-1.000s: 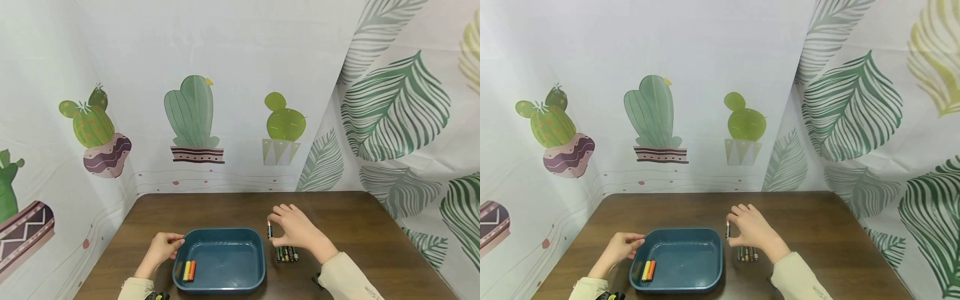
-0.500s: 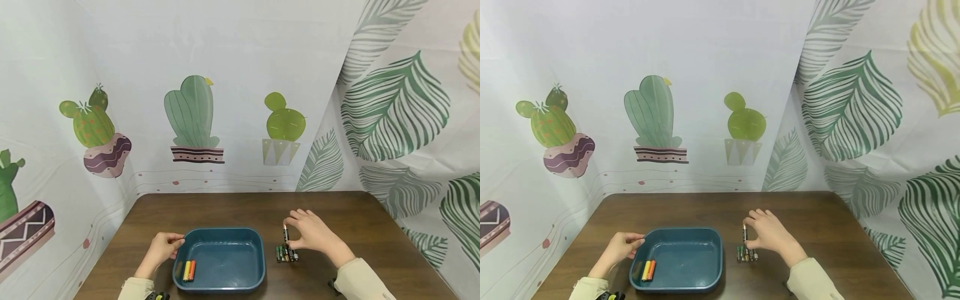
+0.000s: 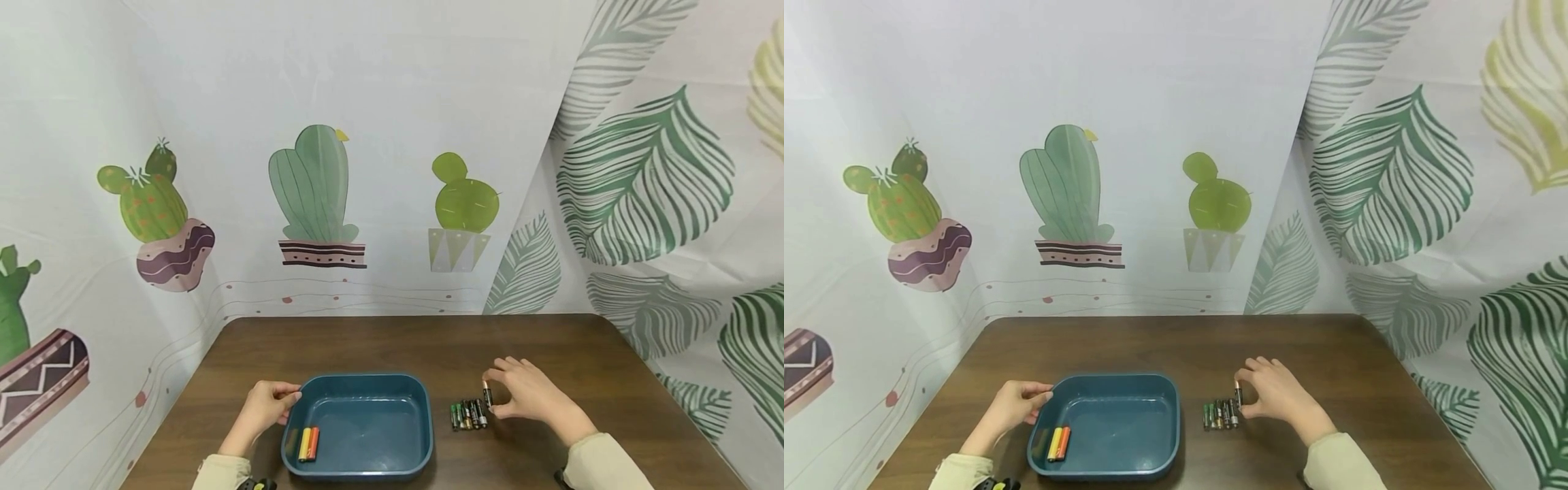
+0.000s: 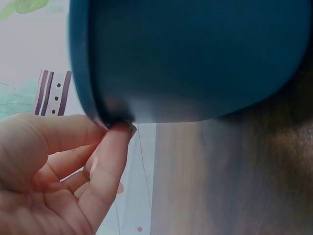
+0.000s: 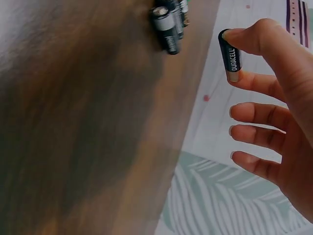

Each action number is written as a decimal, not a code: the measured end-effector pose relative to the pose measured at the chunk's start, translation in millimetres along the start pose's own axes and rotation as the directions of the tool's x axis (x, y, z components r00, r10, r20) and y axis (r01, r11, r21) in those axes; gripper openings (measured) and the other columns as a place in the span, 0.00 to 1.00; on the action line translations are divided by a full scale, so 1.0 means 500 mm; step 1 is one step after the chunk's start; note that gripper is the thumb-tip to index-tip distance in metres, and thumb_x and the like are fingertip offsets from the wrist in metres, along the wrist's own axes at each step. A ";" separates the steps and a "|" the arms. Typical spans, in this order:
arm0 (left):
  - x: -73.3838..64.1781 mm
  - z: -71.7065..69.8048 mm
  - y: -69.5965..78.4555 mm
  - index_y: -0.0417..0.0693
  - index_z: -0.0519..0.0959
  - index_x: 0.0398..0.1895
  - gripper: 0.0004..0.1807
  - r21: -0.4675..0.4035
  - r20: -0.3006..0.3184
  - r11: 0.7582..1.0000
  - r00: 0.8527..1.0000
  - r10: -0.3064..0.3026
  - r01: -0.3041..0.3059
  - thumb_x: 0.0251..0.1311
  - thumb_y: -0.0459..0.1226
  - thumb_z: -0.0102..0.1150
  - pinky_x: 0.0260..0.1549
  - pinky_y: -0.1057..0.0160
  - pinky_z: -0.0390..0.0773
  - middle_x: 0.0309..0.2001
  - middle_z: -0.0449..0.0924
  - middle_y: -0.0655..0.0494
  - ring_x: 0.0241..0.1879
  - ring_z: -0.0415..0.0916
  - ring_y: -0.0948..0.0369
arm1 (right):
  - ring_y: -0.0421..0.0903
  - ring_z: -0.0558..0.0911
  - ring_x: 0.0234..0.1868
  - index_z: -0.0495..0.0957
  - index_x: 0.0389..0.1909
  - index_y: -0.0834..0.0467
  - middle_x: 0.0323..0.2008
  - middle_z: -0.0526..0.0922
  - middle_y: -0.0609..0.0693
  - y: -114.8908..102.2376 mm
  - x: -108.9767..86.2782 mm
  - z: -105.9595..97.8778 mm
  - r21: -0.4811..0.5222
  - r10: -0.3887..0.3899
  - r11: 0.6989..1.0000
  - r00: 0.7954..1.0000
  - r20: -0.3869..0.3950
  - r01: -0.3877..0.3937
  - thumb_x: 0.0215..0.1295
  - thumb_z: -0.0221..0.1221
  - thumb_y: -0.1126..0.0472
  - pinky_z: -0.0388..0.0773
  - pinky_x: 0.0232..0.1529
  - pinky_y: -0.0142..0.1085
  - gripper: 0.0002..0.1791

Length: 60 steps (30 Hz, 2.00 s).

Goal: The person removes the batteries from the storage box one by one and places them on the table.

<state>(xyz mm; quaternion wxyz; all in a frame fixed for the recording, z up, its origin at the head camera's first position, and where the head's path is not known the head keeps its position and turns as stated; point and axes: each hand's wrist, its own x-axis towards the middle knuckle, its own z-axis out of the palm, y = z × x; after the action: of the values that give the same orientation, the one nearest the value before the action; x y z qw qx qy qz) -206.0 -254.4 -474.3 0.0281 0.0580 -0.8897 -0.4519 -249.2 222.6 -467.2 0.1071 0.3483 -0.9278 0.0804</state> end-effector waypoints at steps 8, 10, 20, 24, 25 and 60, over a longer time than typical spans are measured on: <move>0.002 -0.001 0.000 0.34 0.85 0.37 0.07 -0.005 -0.003 1.000 1.000 -0.006 0.006 0.56 0.26 0.63 0.16 0.61 0.81 0.21 0.79 0.53 0.17 0.76 0.59 | 0.62 0.77 0.49 0.82 0.40 0.54 0.45 0.79 0.57 0.010 -0.007 0.020 0.088 0.061 0.994 0.991 0.117 -0.072 0.39 0.73 0.51 0.71 0.48 0.67 0.24; 0.002 -0.001 0.000 0.34 0.85 0.37 0.07 -0.004 -0.003 1.000 1.000 -0.010 0.010 0.56 0.26 0.62 0.16 0.61 0.81 0.21 0.79 0.53 0.17 0.76 0.59 | 0.65 0.76 0.51 0.82 0.40 0.55 0.48 0.79 0.63 0.011 -0.008 0.024 0.114 0.073 0.989 0.985 0.155 -0.092 0.40 0.73 0.51 0.69 0.49 0.68 0.24; 0.001 -0.001 0.004 0.33 0.85 0.37 0.07 -0.016 0.001 1.000 1.000 -0.016 0.016 0.56 0.26 0.62 0.16 0.61 0.81 0.20 0.78 0.52 0.17 0.76 0.59 | 0.65 0.76 0.51 0.82 0.40 0.55 0.50 0.78 0.66 0.011 -0.014 0.042 0.143 0.074 0.984 0.977 0.202 -0.104 0.39 0.74 0.53 0.69 0.48 0.68 0.24; 0.002 -0.003 0.001 0.32 0.84 0.37 0.07 -0.029 0.015 0.999 1.000 0.014 -0.014 0.56 0.26 0.62 0.16 0.61 0.81 0.20 0.78 0.52 0.17 0.76 0.59 | 0.64 0.77 0.49 0.82 0.39 0.54 0.48 0.79 0.65 0.010 -0.011 0.043 0.136 0.051 0.988 0.982 0.182 -0.076 0.38 0.74 0.52 0.71 0.46 0.67 0.24; 0.002 -0.003 0.000 0.32 0.84 0.37 0.07 -0.035 0.020 0.999 1.000 0.022 -0.021 0.56 0.26 0.62 0.16 0.61 0.81 0.20 0.78 0.52 0.17 0.76 0.59 | 0.64 0.77 0.49 0.82 0.39 0.54 0.47 0.79 0.65 0.009 -0.011 0.042 0.135 0.046 0.988 0.982 0.181 -0.071 0.38 0.74 0.51 0.71 0.45 0.66 0.24; -0.001 -0.002 0.004 0.33 0.84 0.38 0.07 -0.008 0.013 1.000 1.000 -0.008 0.008 0.56 0.26 0.62 0.17 0.61 0.82 0.22 0.80 0.51 0.18 0.76 0.58 | 0.53 0.77 0.42 0.82 0.45 0.53 0.41 0.78 0.49 0.008 -0.012 0.032 0.115 0.076 0.989 0.980 0.182 -0.098 0.41 0.73 0.47 0.74 0.42 0.56 0.27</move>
<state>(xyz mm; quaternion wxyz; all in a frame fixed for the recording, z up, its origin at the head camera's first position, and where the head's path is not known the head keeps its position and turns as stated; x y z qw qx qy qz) -205.5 -253.9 -472.0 0.0209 0.0588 -0.8877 -0.4562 -249.5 225.7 -484.3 -0.0013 0.3191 -0.9412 0.1108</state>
